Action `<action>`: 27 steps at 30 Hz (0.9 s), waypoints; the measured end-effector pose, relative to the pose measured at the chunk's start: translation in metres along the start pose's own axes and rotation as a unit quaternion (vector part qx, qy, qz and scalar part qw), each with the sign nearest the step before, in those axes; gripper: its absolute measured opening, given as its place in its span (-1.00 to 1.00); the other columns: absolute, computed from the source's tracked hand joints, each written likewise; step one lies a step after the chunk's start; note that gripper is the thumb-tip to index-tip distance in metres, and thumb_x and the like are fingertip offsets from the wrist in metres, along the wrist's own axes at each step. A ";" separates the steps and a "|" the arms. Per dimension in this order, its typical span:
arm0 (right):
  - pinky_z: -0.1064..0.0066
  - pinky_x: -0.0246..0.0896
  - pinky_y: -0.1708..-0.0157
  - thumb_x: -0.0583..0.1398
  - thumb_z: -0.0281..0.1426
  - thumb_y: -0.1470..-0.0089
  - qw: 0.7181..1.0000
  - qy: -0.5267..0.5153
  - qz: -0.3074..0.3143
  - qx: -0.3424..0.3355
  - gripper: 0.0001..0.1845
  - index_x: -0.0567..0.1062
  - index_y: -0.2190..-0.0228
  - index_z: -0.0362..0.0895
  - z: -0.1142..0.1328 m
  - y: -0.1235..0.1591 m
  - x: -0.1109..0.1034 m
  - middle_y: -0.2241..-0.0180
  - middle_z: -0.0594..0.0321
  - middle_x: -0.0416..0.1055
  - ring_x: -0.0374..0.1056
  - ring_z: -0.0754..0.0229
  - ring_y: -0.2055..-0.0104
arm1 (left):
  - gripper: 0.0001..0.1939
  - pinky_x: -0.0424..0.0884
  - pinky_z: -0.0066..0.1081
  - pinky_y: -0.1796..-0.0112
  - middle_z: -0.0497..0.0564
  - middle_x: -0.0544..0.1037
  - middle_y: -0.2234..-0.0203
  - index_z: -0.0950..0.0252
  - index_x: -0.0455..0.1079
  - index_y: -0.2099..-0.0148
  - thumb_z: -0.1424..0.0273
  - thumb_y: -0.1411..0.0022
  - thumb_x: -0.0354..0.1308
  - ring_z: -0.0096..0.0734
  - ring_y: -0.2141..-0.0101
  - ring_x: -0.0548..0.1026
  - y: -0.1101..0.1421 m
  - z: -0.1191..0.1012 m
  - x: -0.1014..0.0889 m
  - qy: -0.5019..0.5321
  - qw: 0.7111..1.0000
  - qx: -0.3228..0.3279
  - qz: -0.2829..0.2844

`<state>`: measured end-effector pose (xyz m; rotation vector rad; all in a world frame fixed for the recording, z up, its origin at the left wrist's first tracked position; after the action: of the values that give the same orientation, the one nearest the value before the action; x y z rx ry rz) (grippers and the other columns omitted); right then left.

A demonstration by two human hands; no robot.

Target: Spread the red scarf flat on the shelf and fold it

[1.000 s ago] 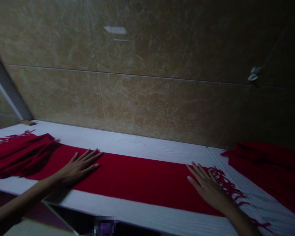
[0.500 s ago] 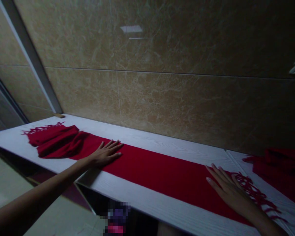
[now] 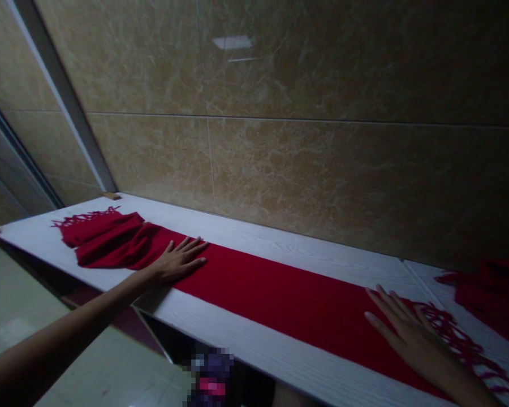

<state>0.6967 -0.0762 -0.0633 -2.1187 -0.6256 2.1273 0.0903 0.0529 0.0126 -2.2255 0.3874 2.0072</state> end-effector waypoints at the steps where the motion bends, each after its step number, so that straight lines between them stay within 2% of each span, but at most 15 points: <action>1: -0.40 0.04 -0.30 -0.17 -0.05 -0.36 1.000 0.002 -0.005 -0.005 -0.35 0.55 -0.17 0.15 -0.001 0.001 0.001 -0.38 0.18 0.27 0.04 -0.24 -0.46 | -0.14 -0.21 0.41 -0.34 0.06 -0.13 -0.51 0.11 -0.06 -0.57 -0.23 -0.44 -0.31 0.22 -0.48 -0.22 0.000 0.000 0.000 0.000 1.000 0.000 -0.001; 5: -0.38 0.04 -0.32 -0.18 0.00 -0.35 1.000 0.000 -0.009 0.016 -0.31 0.50 -0.22 0.14 -0.002 -0.001 0.001 -0.38 0.17 0.25 0.05 -0.23 -0.46 | -0.16 -0.20 0.41 -0.33 0.06 -0.13 -0.51 0.10 -0.07 -0.57 -0.22 -0.45 -0.30 0.22 -0.48 -0.22 -0.001 -0.002 -0.002 -0.002 1.000 0.002 -0.001; 10: -0.36 0.06 -0.32 -0.13 0.14 -0.31 0.996 -0.019 0.034 0.076 -0.23 0.39 -0.33 0.08 0.000 -0.009 0.001 -0.41 0.13 0.17 0.02 -0.24 -0.47 | -0.19 -0.26 0.41 -0.33 0.08 -0.16 -0.52 0.13 -0.10 -0.58 -0.16 -0.48 -0.28 0.19 -0.48 -0.24 0.000 -0.002 0.000 0.000 1.000 0.001 0.009; 16: -0.43 -0.06 -0.34 -0.02 0.17 -0.27 0.993 -0.051 0.031 0.102 -0.23 0.42 -0.30 0.05 0.010 -0.017 -0.005 -0.39 0.07 0.21 0.01 -0.28 -0.46 | -0.24 -0.11 0.48 -0.28 0.14 -0.16 -0.51 0.16 -0.12 -0.58 -0.05 -0.50 -0.21 0.30 -0.47 -0.24 -0.005 0.000 -0.005 -0.025 0.998 0.027 0.046; 20: -0.39 -0.05 -0.36 0.07 0.16 -0.23 0.985 -0.115 -0.025 0.128 -0.20 0.40 -0.31 -0.02 0.016 -0.021 -0.021 -0.37 -0.01 0.26 0.10 -0.27 -0.43 | -0.19 -0.05 0.40 -0.31 0.14 -0.08 -0.50 0.11 -0.06 -0.57 -0.13 -0.44 -0.13 0.30 -0.47 -0.17 -0.012 0.005 -0.015 0.000 0.998 0.007 0.060; 23: -0.19 0.05 -0.38 0.05 0.10 -0.26 0.969 -0.181 -0.100 0.137 -0.23 0.40 -0.29 -0.11 0.011 -0.023 -0.045 -0.34 -0.07 0.30 0.18 -0.17 -0.40 | -0.20 0.00 0.28 -0.34 0.16 -0.06 -0.50 0.15 -0.06 -0.57 -0.09 -0.46 -0.17 0.26 -0.46 -0.15 -0.016 0.011 -0.019 0.012 1.000 -0.002 0.029; 27: -0.04 0.17 -0.33 0.07 0.08 -0.23 0.944 -0.237 -0.163 0.161 -0.30 0.49 -0.16 -0.12 -0.009 -0.029 -0.076 -0.27 -0.09 0.39 0.28 -0.13 -0.34 | -0.23 0.06 0.35 -0.30 0.19 -0.01 -0.49 0.15 0.03 -0.56 -0.07 -0.45 -0.19 0.31 -0.46 -0.11 -0.021 0.011 -0.012 0.029 0.999 0.020 -0.014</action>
<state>0.7025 -0.0730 0.0187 -1.2452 -0.5606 2.3479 0.0841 0.0774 0.0218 -2.2558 0.3958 1.9076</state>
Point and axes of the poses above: each hand's wrist, its own y-axis away from the middle knuckle, its own x-axis out of the palm, z = x × y, the point moved 5 cm from there along -y, towards the middle knuckle
